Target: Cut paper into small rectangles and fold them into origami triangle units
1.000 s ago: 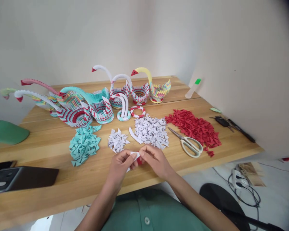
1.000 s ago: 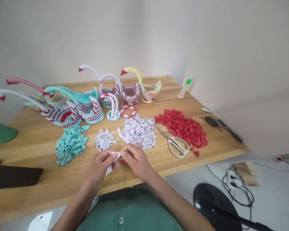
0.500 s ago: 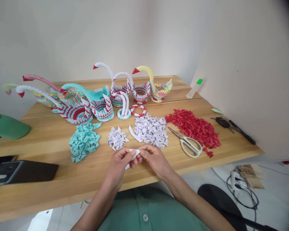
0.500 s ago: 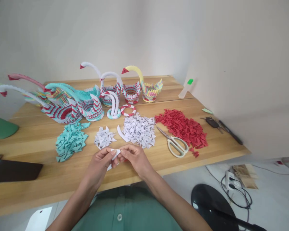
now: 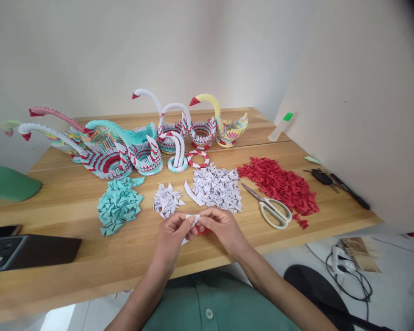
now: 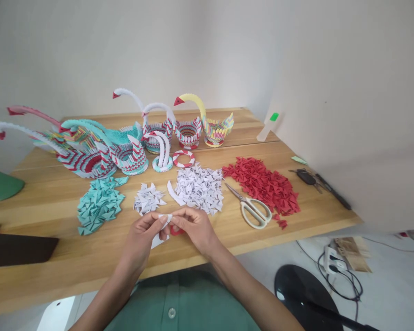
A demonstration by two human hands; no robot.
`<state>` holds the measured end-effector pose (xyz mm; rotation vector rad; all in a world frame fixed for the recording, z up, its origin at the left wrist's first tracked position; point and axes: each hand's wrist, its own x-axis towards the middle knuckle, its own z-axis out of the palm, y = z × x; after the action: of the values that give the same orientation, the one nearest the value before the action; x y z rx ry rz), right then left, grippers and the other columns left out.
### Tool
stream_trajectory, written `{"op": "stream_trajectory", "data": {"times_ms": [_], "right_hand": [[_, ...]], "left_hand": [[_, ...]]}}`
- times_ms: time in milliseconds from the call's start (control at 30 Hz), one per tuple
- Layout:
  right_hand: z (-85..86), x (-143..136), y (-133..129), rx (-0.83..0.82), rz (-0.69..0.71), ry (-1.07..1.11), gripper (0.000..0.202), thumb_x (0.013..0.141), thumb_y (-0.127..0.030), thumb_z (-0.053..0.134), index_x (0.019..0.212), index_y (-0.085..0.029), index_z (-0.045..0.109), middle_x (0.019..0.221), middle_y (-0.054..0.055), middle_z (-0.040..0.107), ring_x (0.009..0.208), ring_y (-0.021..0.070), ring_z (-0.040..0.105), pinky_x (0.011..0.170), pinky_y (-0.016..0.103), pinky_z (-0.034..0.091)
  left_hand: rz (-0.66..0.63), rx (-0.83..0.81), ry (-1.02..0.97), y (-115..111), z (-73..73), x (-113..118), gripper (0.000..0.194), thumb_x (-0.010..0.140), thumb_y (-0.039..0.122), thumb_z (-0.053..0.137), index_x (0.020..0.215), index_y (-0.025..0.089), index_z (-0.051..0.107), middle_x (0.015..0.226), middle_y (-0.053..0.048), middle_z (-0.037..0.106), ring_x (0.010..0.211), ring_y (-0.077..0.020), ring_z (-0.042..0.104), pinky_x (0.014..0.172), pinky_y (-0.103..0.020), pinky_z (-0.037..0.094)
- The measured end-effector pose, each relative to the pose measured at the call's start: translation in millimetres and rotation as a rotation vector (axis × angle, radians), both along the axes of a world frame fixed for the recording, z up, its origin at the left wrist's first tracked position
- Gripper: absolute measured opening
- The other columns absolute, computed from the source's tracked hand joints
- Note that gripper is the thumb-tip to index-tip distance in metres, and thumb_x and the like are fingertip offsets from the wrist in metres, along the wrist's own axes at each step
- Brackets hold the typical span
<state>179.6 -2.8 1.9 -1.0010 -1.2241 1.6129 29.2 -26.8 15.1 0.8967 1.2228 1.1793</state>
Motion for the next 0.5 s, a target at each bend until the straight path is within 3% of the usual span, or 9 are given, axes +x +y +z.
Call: {"op": "stream_trajectory", "data": {"times_ms": [333, 500], "right_hand": [[-2.0, -3.3, 3.0, -0.009, 0.037, -0.003, 0.023, 0.080, -0.040, 0.072, 0.080, -0.017, 0.068, 0.064, -0.001, 0.066, 0.059, 0.0119, 0.057, 0.060, 0.025, 0.044], [1.2, -9.0, 1.9, -0.007, 0.023, -0.034, 0.022, 0.081, -0.038, 0.069, 0.075, -0.018, 0.063, 0.063, -0.001, 0.065, 0.058, 0.0121, 0.056, 0.059, 0.025, 0.043]], "left_hand": [[0.005, 0.008, 0.017, 1.8, -2.7, -2.6, 0.025, 0.075, 0.036, 0.068, 0.062, 0.016, 0.062, 0.052, 0.002, 0.060, 0.049, -0.0100, 0.050, 0.051, -0.022, 0.041], [0.014, 0.076, 0.131, 0.4, -9.3, -7.1, 0.022, 0.078, 0.035, 0.066, 0.065, 0.017, 0.063, 0.055, 0.002, 0.060, 0.051, -0.0108, 0.051, 0.053, -0.023, 0.042]]}}
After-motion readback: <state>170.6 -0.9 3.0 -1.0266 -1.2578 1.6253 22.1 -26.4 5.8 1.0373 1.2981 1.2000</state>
